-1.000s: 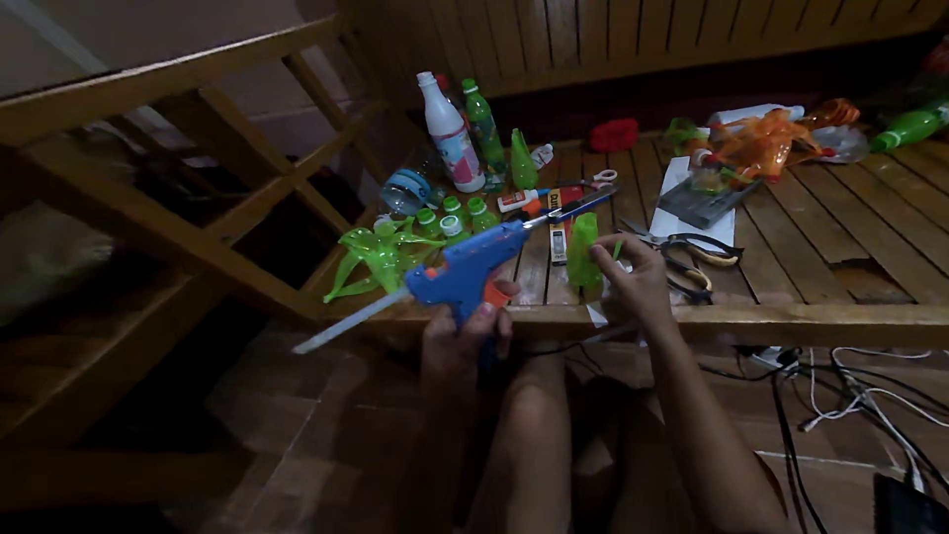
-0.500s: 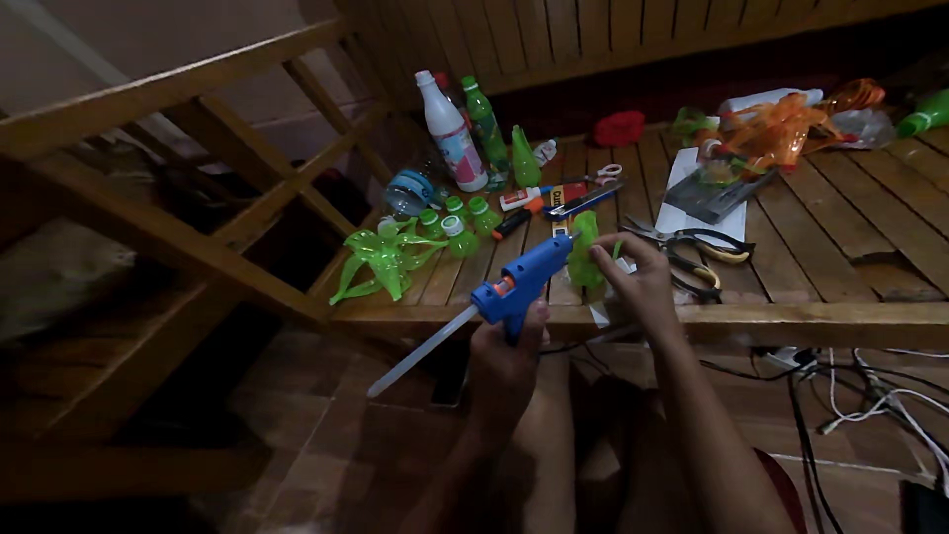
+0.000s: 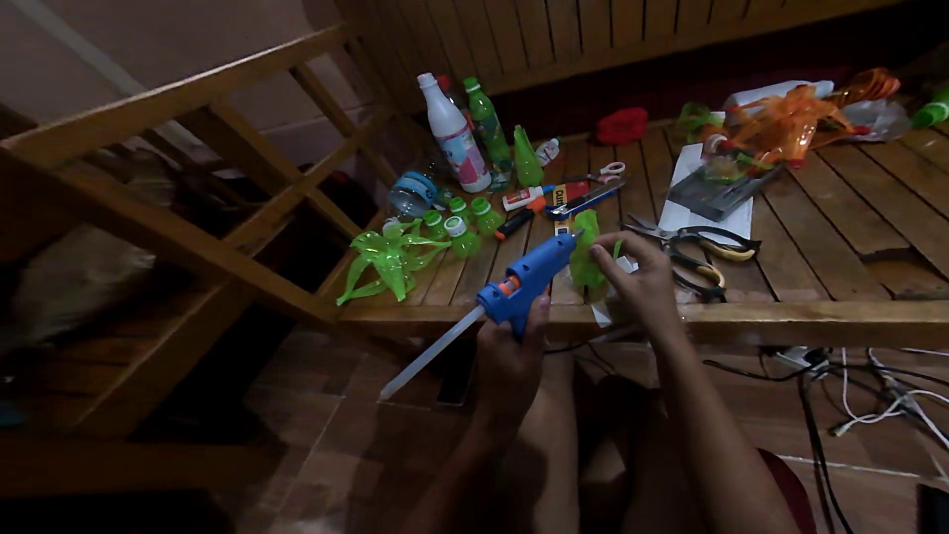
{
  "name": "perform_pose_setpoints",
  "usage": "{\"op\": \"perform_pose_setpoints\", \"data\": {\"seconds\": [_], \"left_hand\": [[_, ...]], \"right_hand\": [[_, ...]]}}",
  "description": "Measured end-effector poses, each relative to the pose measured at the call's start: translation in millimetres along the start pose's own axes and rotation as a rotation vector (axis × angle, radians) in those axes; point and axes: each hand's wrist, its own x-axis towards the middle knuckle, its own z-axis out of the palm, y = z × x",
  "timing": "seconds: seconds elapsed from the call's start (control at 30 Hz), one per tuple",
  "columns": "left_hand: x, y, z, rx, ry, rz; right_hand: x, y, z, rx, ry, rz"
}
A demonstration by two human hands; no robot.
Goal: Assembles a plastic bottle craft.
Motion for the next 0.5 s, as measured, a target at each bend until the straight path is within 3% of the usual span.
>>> {"op": "perform_pose_setpoints", "data": {"seconds": [0.5], "left_hand": [[2.8, -2.5, 1.2, 0.123, 0.009, 0.049]], "right_hand": [[0.9, -1.9, -0.1, -0.001, -0.005, 0.016]]}}
